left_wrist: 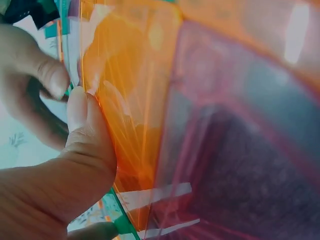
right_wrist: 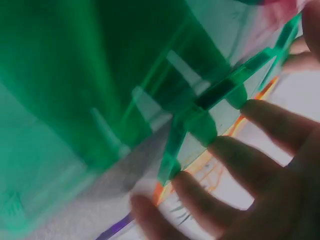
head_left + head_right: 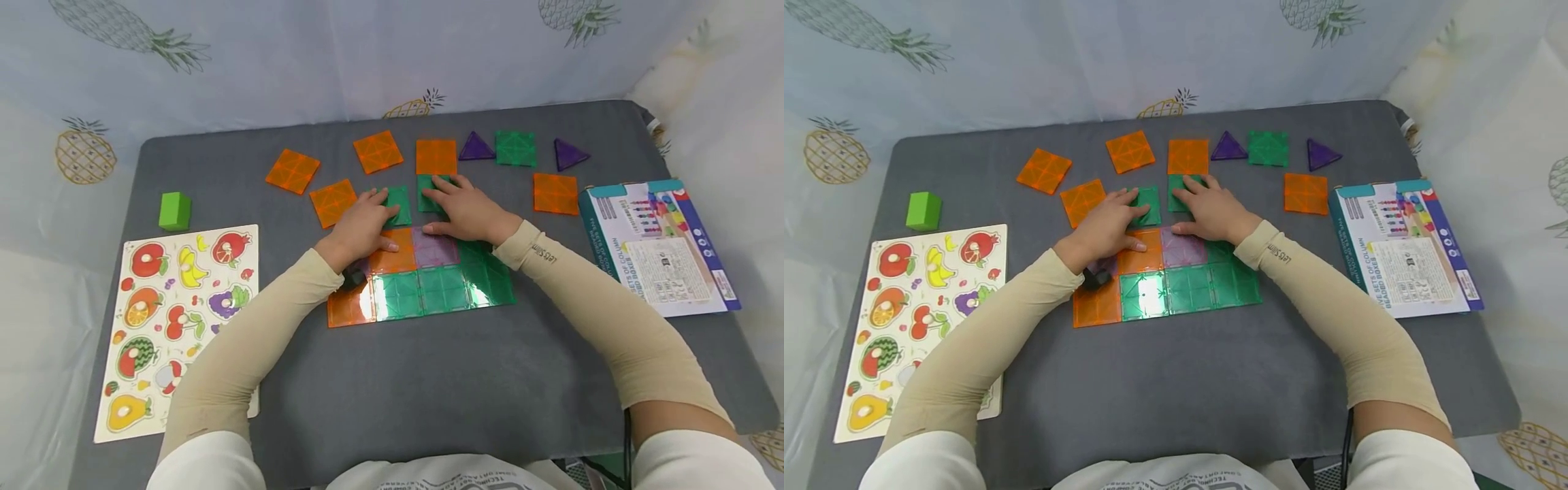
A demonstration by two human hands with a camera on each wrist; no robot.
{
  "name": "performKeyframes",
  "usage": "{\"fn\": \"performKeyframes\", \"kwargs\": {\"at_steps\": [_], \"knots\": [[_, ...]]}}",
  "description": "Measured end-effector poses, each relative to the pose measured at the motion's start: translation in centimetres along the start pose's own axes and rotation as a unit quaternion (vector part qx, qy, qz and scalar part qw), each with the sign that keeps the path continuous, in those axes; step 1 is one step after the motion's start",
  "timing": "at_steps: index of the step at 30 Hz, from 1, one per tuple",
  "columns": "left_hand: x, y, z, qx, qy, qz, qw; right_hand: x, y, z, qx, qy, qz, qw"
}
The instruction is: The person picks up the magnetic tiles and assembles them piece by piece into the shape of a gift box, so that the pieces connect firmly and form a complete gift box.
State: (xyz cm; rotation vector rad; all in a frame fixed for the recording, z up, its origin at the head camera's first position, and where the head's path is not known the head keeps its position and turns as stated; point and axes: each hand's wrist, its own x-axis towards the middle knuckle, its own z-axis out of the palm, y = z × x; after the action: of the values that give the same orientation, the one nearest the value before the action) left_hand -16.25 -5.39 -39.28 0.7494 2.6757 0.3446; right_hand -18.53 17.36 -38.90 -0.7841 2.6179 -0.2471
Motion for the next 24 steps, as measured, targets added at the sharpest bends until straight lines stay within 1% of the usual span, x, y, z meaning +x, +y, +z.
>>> {"fn": "performKeyframes", "kwargs": {"at_steps": [2, 5, 8, 11, 14, 17, 20, 22, 24], "knots": [[0.0, 0.0, 0.1, 0.000, 0.010, 0.002, 0.9999, -0.1, -0.3, 0.2, -0.004, 0.001, 0.004, 1.000], [0.0, -0.1, 0.1, -0.001, 0.022, 0.008, 0.9997, 0.2, -0.3, 0.1, 0.006, 0.010, 0.017, 1.000], [0.1, -0.1, 0.1, 0.003, 0.023, 0.011, 0.9997, 0.8, 0.0, -0.4, 0.015, 0.001, 0.037, 0.999], [0.3, 0.0, 0.0, 0.011, 0.012, 0.008, 0.9998, 1.4, 0.4, -0.9, 0.027, -0.040, 0.065, 0.997], [0.5, 0.1, -0.1, 0.020, -0.003, 0.002, 0.9998, 1.9, 0.8, -1.3, 0.028, -0.090, 0.094, 0.991], [0.6, 0.2, -0.1, 0.016, -0.016, -0.004, 0.9997, 2.2, 0.9, -1.5, 0.018, -0.118, 0.114, 0.986], [0.7, 0.2, -0.2, 0.001, -0.028, -0.007, 0.9996, 2.4, 0.7, -1.7, 0.004, -0.120, 0.118, 0.986], [0.7, 0.1, -0.3, -0.010, -0.032, -0.010, 0.9994, 2.6, 0.6, -1.8, -0.002, -0.108, 0.113, 0.988], [0.8, 0.1, -0.4, -0.014, -0.034, -0.010, 0.9993, 2.9, 0.6, -1.9, -0.010, -0.088, 0.099, 0.991]]}}
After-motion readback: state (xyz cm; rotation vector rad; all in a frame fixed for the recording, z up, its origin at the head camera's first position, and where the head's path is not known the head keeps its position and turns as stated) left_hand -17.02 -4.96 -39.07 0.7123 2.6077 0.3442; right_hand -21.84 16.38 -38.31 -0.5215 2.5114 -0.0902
